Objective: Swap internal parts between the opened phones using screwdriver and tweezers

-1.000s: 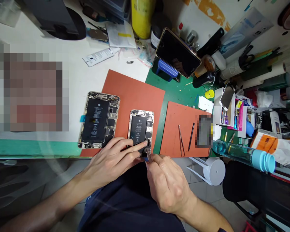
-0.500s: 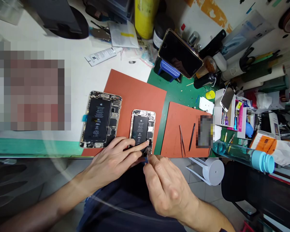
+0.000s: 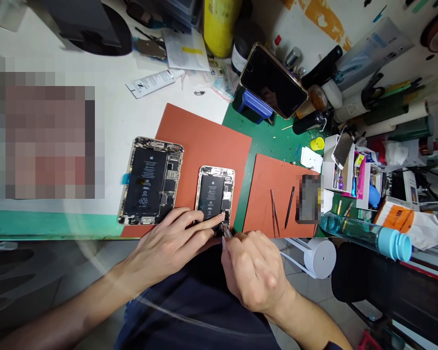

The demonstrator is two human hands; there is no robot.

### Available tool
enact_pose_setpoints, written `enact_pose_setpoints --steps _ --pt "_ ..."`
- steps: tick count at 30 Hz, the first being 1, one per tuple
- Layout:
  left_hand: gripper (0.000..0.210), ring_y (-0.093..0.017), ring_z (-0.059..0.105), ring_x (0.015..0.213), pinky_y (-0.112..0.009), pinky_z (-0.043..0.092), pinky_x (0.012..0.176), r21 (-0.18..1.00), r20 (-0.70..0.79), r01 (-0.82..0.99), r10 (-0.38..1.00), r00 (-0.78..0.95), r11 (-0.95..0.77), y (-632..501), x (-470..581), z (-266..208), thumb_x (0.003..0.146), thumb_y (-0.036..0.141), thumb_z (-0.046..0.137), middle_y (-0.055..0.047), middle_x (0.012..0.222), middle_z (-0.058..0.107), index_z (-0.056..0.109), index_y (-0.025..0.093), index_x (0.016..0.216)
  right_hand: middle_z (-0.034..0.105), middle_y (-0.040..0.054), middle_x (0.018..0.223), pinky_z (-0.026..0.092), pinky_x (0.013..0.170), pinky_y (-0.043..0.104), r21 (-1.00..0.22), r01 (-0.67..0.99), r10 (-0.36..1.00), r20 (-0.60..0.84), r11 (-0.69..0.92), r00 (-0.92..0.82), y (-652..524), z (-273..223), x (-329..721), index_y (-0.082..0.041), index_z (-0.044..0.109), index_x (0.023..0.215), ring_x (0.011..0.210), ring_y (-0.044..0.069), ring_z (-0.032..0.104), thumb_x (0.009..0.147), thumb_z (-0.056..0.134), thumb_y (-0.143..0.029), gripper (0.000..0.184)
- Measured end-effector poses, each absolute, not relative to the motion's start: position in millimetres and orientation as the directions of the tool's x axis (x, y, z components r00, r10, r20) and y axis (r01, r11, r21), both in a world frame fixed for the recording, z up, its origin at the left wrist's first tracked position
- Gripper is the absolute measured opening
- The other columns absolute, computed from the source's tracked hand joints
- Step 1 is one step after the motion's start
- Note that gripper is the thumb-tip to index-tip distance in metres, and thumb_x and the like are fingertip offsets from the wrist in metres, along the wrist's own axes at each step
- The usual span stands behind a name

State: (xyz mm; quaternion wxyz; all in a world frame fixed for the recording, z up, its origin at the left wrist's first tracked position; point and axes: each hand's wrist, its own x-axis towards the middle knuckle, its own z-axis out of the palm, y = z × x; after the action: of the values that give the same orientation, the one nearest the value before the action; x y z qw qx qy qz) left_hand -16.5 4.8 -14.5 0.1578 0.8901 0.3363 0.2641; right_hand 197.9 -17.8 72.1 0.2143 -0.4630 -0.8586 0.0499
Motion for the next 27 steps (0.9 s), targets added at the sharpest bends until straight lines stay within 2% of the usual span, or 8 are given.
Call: enact_pose_setpoints --steps 2,9,11,15,18,21,25,27 --pt "0.010 -0.028 0.064 0.110 -0.048 0.053 0.098 0.461 0.365 0.516 0.684 0.631 -0.722 4.6 -16.3 -14.8 0.103 0.010 0.065 -0.008 0.147 0.073 0.073 0.016 0.105 0.062 0.0020 0.070 0.040 0.052 0.033 -0.258 0.776 0.804 0.347 0.576 -0.482 -16.3 71.7 196.2 -0.011 0.064 0.109 0.059 0.017 0.052 0.096 0.072 -0.001 0.019" --pt "0.008 -0.028 0.064 0.110 -0.049 0.053 0.100 0.476 0.346 0.519 0.693 0.632 -0.710 2.5 -16.6 -17.6 0.104 0.012 0.066 -0.006 0.149 0.072 0.072 0.017 0.103 0.063 0.0038 0.070 0.036 0.051 0.035 -0.232 0.773 0.786 0.385 0.590 -0.484 -13.7 70.7 193.2 -0.009 0.064 0.109 0.058 0.017 0.049 0.094 0.072 -0.001 0.019" --pt "0.008 -0.028 0.063 0.110 -0.049 0.053 0.100 0.480 0.344 0.519 0.696 0.631 -0.708 2.0 -16.8 -17.8 0.104 0.013 0.065 -0.005 0.150 0.071 0.072 0.017 0.104 0.066 0.0064 0.073 0.038 0.052 0.035 -0.242 0.769 0.787 0.379 0.592 -0.487 -14.1 70.3 193.2 -0.008 0.064 0.111 0.061 0.019 0.053 0.095 0.070 -0.001 0.019" --pt "0.009 -0.029 0.063 0.111 -0.049 0.052 0.101 0.483 0.350 0.512 0.692 0.631 -0.711 2.5 -16.7 -17.3 0.105 0.013 0.064 -0.005 0.150 0.071 0.071 0.017 0.101 0.063 0.0024 0.069 0.036 0.051 0.034 -0.216 0.778 0.784 0.383 0.590 -0.489 -14.3 70.2 192.6 -0.010 0.063 0.111 0.057 0.017 0.050 0.095 0.070 -0.001 0.020" --pt "0.009 -0.029 0.064 0.112 -0.050 0.052 0.102 0.462 0.373 0.508 0.680 0.632 -0.726 3.7 -16.3 -16.5 0.104 0.011 0.065 -0.007 0.149 0.071 0.071 0.016 0.101 0.066 0.0051 0.075 0.042 0.054 0.034 -0.207 0.774 0.780 0.373 0.598 -0.503 -13.8 70.5 191.6 -0.010 0.062 0.114 0.061 0.018 0.056 0.095 0.068 -0.003 0.021" --pt "0.009 -0.029 0.065 0.113 -0.051 0.052 0.103 0.442 0.391 0.505 0.666 0.635 -0.741 4.2 -16.4 -15.8 0.103 0.011 0.065 -0.010 0.149 0.072 0.071 0.016 0.099 0.062 0.0010 0.070 0.040 0.052 0.033 -0.177 0.786 0.778 0.377 0.593 -0.502 -13.5 70.7 190.8 -0.011 0.062 0.116 0.057 0.017 0.053 0.094 0.069 -0.003 0.024" --pt "0.008 -0.028 0.067 0.113 -0.051 0.053 0.104 0.401 0.416 0.509 0.646 0.640 -0.762 3.9 -16.9 -15.2 0.102 0.010 0.067 -0.012 0.147 0.072 0.071 0.017 0.100 0.068 0.0060 0.076 0.044 0.054 0.034 -0.208 0.777 0.784 0.364 0.595 -0.503 -13.0 71.6 190.1 -0.010 0.062 0.115 0.062 0.018 0.058 0.095 0.068 -0.002 0.023" --pt "0.011 -0.028 0.067 0.114 -0.050 0.053 0.104 0.383 0.421 0.507 0.635 0.648 -0.772 3.8 -16.8 -15.1 0.102 0.009 0.065 -0.011 0.148 0.072 0.071 0.017 0.098 0.065 0.0029 0.071 0.041 0.052 0.033 -0.201 0.778 0.783 0.363 0.596 -0.505 -12.7 72.3 189.7 -0.011 0.062 0.115 0.057 0.017 0.054 0.095 0.069 -0.002 0.023"
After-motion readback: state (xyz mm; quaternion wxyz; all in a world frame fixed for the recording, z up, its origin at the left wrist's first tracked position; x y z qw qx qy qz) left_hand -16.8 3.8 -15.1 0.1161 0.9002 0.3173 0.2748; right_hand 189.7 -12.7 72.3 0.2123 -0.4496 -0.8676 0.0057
